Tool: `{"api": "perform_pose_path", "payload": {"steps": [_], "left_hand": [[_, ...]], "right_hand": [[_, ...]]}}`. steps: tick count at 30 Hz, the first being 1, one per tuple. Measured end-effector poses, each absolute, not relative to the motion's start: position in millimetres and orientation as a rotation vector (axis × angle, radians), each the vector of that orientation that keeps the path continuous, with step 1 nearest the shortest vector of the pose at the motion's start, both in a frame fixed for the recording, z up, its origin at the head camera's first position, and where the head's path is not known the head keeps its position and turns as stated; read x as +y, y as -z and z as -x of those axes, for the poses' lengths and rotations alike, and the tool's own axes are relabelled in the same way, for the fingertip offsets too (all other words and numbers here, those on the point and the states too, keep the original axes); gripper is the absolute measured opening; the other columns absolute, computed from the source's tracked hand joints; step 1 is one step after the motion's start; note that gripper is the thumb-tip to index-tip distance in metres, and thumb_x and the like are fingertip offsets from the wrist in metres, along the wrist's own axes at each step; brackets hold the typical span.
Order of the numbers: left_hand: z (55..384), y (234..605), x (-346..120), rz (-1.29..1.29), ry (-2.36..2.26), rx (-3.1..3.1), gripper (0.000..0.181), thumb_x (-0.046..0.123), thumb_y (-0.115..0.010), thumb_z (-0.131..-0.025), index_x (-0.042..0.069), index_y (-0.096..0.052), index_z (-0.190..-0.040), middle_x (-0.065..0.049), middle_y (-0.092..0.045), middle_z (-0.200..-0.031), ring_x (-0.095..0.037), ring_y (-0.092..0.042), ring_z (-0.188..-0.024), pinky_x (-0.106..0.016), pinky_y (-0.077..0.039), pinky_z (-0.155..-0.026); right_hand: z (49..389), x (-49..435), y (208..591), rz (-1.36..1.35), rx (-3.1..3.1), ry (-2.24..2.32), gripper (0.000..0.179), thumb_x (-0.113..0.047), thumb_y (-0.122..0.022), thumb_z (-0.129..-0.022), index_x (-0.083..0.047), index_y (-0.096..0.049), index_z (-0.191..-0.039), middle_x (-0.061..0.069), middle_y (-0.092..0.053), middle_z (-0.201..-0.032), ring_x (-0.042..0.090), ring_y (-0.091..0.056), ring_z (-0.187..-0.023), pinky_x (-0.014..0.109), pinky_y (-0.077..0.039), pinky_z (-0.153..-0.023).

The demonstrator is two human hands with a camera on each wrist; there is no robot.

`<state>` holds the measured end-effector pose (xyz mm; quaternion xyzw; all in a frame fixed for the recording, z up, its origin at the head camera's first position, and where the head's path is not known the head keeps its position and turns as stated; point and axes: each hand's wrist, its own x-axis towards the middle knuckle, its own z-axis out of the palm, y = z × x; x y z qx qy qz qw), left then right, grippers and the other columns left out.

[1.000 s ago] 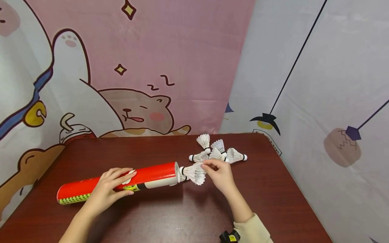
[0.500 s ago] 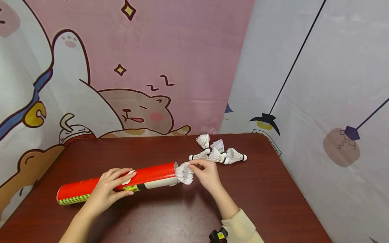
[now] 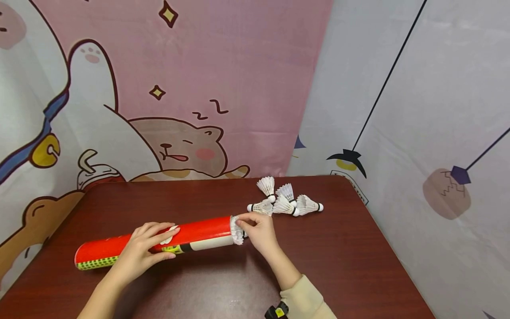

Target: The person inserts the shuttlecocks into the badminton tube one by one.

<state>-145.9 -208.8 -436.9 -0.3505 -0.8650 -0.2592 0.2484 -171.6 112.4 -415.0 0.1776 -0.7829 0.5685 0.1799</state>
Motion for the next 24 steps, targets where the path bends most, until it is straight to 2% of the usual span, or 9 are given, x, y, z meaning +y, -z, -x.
{"api": "perform_pose_path", "payload": {"steps": [7,16,24], "left_hand": [[146,438,-210,0.952,0.710,-2.359,0.074,0.022,-0.089,-0.060,0.022,-0.063,-0.130,-0.004,-0.059,-0.125,-0.023,-0.048,-0.109,-0.044,-0.030,-0.089],[147,438,-209,0.977,0.708,-2.351,0.075,0.021,-0.089,-0.060,0.021,-0.063,-0.130,-0.005,-0.059,-0.125,-0.024,-0.048,-0.109,-0.044,-0.030,-0.089],[147,438,-208,0.972,0.718,-2.356,0.072,0.024,-0.088,-0.062,0.021,-0.063,-0.130,-0.003,-0.059,-0.126,-0.023,-0.048,-0.110,-0.044,-0.030,-0.089]], "right_hand": [[168,104,417,-0.474,-2.224,-1.638,0.011,0.013,-0.072,-0.074,0.006,-0.073,-0.082,0.013,-0.067,-0.067,0.005,-0.049,-0.054,0.019,-0.040,-0.049],[164,93,420,-0.479,-2.251,-1.636,0.016,0.018,-0.067,-0.073,0.007,-0.073,-0.082,0.011,-0.070,-0.073,0.011,-0.056,-0.060,0.021,-0.046,-0.054],[182,101,450,-0.478,-2.212,-1.613,0.018,0.014,-0.072,-0.073,0.001,-0.076,-0.085,0.008,-0.071,-0.076,0.005,-0.061,-0.062,0.022,-0.050,-0.055]]}}
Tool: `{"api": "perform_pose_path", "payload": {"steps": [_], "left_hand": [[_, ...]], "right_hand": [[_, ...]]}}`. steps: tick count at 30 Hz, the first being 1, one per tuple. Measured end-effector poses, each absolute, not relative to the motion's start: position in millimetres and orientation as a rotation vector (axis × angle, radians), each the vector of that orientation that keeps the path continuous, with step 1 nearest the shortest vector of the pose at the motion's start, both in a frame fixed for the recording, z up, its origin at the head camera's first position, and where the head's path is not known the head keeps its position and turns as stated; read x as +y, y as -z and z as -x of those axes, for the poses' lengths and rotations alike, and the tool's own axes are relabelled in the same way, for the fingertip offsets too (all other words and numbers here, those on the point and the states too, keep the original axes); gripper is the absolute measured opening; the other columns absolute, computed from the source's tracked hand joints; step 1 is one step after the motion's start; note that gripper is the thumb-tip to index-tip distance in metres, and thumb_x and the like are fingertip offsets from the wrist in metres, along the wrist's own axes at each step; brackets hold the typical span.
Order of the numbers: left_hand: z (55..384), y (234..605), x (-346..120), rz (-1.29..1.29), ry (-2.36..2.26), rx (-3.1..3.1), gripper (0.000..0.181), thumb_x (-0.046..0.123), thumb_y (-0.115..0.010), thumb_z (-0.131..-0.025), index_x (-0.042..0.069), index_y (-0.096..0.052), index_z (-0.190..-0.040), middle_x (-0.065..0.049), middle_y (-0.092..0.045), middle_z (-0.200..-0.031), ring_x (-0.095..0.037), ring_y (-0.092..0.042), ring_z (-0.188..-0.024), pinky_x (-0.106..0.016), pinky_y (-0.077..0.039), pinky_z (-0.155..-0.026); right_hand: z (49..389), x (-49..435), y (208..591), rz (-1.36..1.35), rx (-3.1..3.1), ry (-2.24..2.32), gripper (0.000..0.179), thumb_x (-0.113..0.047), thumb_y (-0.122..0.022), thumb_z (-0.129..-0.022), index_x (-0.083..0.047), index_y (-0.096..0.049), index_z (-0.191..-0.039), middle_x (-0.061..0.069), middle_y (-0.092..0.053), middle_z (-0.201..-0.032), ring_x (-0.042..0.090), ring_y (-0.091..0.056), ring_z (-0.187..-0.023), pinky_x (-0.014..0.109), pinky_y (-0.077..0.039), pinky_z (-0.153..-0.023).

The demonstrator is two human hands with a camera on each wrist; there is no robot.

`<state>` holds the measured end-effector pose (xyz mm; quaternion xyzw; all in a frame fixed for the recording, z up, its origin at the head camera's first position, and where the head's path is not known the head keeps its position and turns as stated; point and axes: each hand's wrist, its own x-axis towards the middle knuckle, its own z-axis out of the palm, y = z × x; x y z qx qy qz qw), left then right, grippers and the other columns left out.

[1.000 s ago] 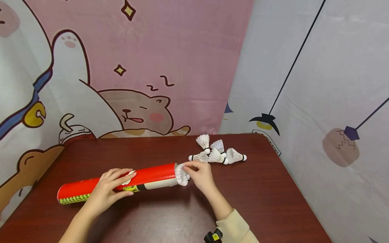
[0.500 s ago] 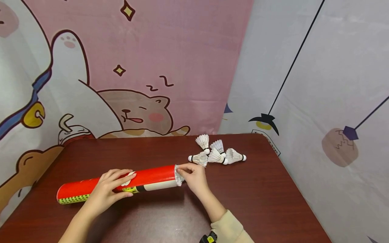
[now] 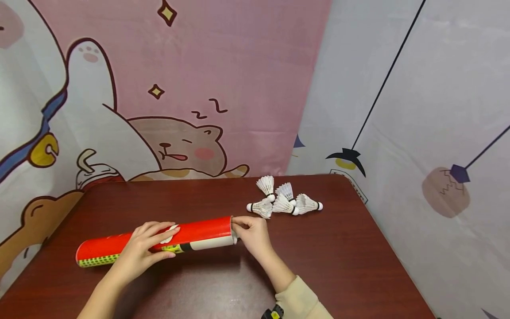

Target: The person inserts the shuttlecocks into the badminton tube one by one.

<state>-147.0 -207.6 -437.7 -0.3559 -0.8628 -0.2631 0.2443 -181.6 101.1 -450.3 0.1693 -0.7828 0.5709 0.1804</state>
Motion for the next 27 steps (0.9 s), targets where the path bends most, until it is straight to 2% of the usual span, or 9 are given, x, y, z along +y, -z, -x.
{"api": "perform_pose_path", "payload": {"steps": [5,12,15,19,27], "left_hand": [[147,438,-207,0.973,0.712,-2.367,0.071,0.026,-0.087,-0.064,0.022,-0.062,-0.131,-0.003,-0.058,-0.127,-0.022,-0.048,-0.110,-0.044,-0.030,-0.089],[146,438,-209,0.951,0.720,-2.375,0.072,0.023,-0.088,-0.063,0.022,-0.062,-0.130,-0.003,-0.059,-0.126,-0.023,-0.047,-0.110,-0.046,-0.029,-0.089],[147,437,-209,0.952,0.720,-2.379,0.072,0.023,-0.088,-0.063,0.022,-0.062,-0.131,-0.003,-0.058,-0.126,-0.023,-0.047,-0.110,-0.046,-0.029,-0.090],[147,437,-210,0.951,0.713,-2.377,0.072,0.023,-0.088,-0.063,0.022,-0.062,-0.130,-0.003,-0.058,-0.126,-0.023,-0.047,-0.110,-0.046,-0.029,-0.090],[148,438,-210,0.953,0.715,-2.356,0.072,0.024,-0.088,-0.062,0.021,-0.063,-0.130,-0.002,-0.058,-0.126,-0.023,-0.048,-0.109,-0.046,-0.030,-0.089]], "right_hand": [[184,107,450,-0.566,-2.161,-1.453,0.019,0.011,-0.076,-0.071,-0.004,-0.078,-0.083,0.001,-0.072,-0.078,0.007,-0.065,-0.070,0.021,-0.050,-0.061],[187,120,443,-0.584,-2.131,-1.443,0.012,0.001,-0.080,-0.074,-0.004,-0.078,-0.085,0.005,-0.073,-0.084,0.022,-0.069,-0.080,0.027,-0.051,-0.069],[191,130,441,-0.510,-2.152,-1.430,0.012,-0.001,-0.080,-0.074,-0.005,-0.078,-0.085,0.004,-0.072,-0.082,0.019,-0.065,-0.069,0.024,-0.049,-0.061],[198,146,442,-0.393,-2.184,-1.394,0.012,-0.002,-0.080,-0.075,-0.007,-0.078,-0.086,-0.001,-0.071,-0.077,0.011,-0.051,-0.055,0.018,-0.039,-0.049],[210,171,451,-0.234,-2.221,-1.390,0.009,-0.005,-0.079,-0.077,-0.007,-0.077,-0.086,0.002,-0.070,-0.075,0.009,-0.047,-0.049,0.020,-0.034,-0.042]]}}
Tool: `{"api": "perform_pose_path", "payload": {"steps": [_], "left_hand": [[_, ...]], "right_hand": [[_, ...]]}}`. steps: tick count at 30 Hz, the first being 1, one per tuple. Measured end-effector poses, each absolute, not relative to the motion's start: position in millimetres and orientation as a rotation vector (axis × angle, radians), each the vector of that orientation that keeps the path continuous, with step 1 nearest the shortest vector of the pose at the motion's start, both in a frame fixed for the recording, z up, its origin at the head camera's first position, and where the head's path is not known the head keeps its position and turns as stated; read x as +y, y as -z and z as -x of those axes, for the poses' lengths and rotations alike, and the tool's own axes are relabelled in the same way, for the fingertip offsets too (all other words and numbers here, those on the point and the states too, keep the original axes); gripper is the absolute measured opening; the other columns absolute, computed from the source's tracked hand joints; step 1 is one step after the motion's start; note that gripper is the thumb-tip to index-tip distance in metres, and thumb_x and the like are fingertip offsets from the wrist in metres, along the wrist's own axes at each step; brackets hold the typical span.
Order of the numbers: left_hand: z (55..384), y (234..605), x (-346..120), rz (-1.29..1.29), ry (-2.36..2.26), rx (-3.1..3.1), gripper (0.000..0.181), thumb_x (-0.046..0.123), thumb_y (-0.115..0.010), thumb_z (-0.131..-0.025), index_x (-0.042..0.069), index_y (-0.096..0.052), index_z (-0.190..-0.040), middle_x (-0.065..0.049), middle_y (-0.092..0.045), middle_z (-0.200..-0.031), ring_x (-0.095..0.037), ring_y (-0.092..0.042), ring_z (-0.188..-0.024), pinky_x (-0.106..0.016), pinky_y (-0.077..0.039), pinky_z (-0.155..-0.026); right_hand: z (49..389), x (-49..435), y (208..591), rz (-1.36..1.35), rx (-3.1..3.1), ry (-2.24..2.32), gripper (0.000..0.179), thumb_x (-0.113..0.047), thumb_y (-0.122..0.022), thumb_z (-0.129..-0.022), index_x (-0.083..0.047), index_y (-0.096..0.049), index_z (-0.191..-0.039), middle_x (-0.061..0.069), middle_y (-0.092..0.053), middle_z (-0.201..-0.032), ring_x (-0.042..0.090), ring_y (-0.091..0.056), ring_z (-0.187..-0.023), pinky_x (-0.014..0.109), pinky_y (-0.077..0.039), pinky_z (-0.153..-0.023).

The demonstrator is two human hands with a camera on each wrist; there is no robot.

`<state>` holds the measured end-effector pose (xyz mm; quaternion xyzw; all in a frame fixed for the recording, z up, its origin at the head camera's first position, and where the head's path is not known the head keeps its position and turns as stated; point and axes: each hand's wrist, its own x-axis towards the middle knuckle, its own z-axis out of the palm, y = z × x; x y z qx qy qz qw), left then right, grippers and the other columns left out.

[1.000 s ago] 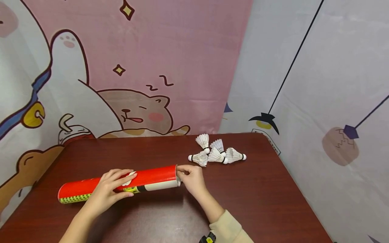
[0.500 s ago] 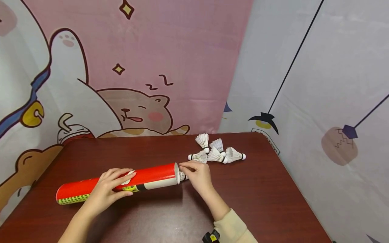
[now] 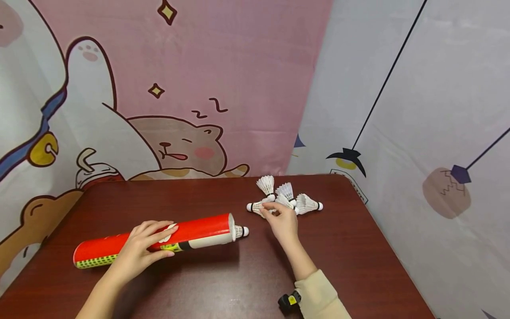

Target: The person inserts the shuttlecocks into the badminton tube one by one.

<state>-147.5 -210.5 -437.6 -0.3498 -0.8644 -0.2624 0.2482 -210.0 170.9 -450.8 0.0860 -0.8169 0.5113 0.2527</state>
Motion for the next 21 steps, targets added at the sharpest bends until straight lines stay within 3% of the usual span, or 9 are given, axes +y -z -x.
{"api": "perform_pose_path", "payload": {"steps": [10,21], "left_hand": [[148,437,-211,0.941,0.717,-2.394,0.072,0.024,-0.088,-0.063,0.022,-0.063,-0.130,-0.005,-0.059,-0.126,-0.022,-0.047,-0.110,-0.046,-0.029,-0.090],[148,437,-210,0.952,0.711,-2.347,0.071,0.024,-0.088,-0.063,0.020,-0.063,-0.129,-0.003,-0.059,-0.125,-0.023,-0.048,-0.109,-0.045,-0.030,-0.089]], "right_hand": [[222,182,471,-0.133,-2.295,-1.366,0.017,-0.008,-0.080,-0.077,-0.004,-0.076,-0.093,0.004,-0.071,-0.080,0.008,-0.053,-0.056,0.019,-0.039,-0.051],[231,182,486,-0.111,-2.343,-1.364,0.020,-0.005,-0.081,-0.075,-0.002,-0.075,-0.094,0.010,-0.072,-0.085,0.007,-0.048,-0.053,0.021,-0.038,-0.050]]}}
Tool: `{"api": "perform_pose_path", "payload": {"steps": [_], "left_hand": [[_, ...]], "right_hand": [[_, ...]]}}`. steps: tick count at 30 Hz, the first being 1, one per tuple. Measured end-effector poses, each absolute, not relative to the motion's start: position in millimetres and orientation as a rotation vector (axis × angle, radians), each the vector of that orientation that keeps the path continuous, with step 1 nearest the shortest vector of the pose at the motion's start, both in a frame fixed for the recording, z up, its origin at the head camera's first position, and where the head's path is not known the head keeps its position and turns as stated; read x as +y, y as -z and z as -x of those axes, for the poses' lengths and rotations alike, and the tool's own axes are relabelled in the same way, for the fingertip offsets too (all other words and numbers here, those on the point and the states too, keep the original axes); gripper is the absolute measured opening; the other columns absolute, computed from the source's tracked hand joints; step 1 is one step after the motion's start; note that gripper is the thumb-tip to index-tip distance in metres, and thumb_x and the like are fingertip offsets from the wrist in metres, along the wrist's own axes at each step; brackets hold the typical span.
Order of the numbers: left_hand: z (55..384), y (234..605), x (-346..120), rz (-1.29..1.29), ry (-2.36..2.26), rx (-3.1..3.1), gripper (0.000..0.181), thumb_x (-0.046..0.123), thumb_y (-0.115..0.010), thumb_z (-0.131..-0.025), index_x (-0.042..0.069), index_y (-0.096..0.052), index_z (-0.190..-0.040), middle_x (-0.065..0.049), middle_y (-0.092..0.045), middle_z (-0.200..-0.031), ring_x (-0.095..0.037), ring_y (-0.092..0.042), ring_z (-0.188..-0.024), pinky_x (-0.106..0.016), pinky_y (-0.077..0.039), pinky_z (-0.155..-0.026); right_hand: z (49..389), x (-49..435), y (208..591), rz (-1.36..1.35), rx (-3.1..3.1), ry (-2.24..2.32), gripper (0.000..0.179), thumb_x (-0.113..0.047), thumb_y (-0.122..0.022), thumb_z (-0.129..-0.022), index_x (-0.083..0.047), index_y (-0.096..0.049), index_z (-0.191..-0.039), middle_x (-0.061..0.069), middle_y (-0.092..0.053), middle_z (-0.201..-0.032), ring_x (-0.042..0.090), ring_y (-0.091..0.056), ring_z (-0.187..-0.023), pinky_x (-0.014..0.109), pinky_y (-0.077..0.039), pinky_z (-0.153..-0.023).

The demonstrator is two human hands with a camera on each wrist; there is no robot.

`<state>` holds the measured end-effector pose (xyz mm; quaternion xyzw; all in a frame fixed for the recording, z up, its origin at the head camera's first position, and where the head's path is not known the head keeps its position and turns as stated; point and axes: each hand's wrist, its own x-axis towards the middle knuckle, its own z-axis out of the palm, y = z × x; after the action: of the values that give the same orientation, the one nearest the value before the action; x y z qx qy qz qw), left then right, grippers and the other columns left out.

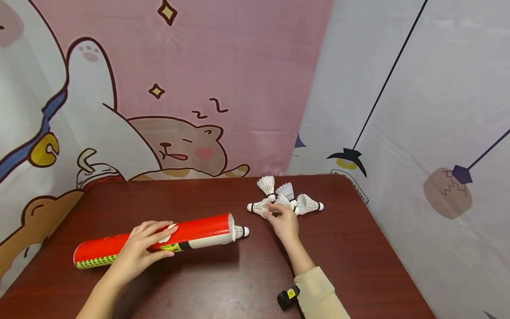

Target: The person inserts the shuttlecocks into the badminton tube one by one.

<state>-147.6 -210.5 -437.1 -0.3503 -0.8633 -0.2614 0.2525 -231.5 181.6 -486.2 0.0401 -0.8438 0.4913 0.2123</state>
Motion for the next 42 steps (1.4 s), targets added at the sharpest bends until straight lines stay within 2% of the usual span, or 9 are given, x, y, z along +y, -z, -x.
{"api": "perform_pose_path", "payload": {"steps": [11,19,38,42], "left_hand": [[147,439,-211,0.943,0.716,-2.376,0.071,0.024,-0.088,-0.063,0.022,-0.063,-0.130,-0.004,-0.059,-0.126,-0.023,-0.048,-0.110,-0.045,-0.029,-0.090],[147,438,-209,0.956,0.718,-2.344,0.071,0.024,-0.087,-0.063,0.021,-0.063,-0.129,-0.003,-0.059,-0.125,-0.023,-0.048,-0.109,-0.045,-0.029,-0.088],[147,437,-211,0.947,0.718,-2.358,0.072,0.023,-0.088,-0.062,0.020,-0.063,-0.130,-0.003,-0.058,-0.126,-0.023,-0.048,-0.109,-0.046,-0.030,-0.089],[147,437,-210,0.948,0.717,-2.355,0.073,0.022,-0.088,-0.061,0.020,-0.063,-0.130,-0.004,-0.059,-0.126,-0.023,-0.048,-0.109,-0.046,-0.030,-0.088]], "right_hand": [[234,176,501,-0.100,-2.347,-1.358,0.014,-0.004,-0.080,-0.075,-0.001,-0.076,-0.088,0.007,-0.070,-0.076,0.013,-0.059,-0.066,0.025,-0.045,-0.058],[233,176,500,-0.069,-2.330,-1.328,0.009,-0.002,-0.080,-0.075,-0.001,-0.077,-0.084,0.007,-0.070,-0.076,0.014,-0.060,-0.067,0.025,-0.045,-0.059],[206,187,464,-0.168,-2.199,-1.428,0.006,-0.001,-0.080,-0.076,-0.002,-0.077,-0.081,0.008,-0.072,-0.080,0.008,-0.064,-0.072,0.015,-0.046,-0.061],[195,185,453,-0.188,-2.181,-1.429,0.007,0.001,-0.080,-0.074,-0.002,-0.077,-0.079,0.008,-0.072,-0.078,0.011,-0.065,-0.074,0.014,-0.046,-0.064]]}}
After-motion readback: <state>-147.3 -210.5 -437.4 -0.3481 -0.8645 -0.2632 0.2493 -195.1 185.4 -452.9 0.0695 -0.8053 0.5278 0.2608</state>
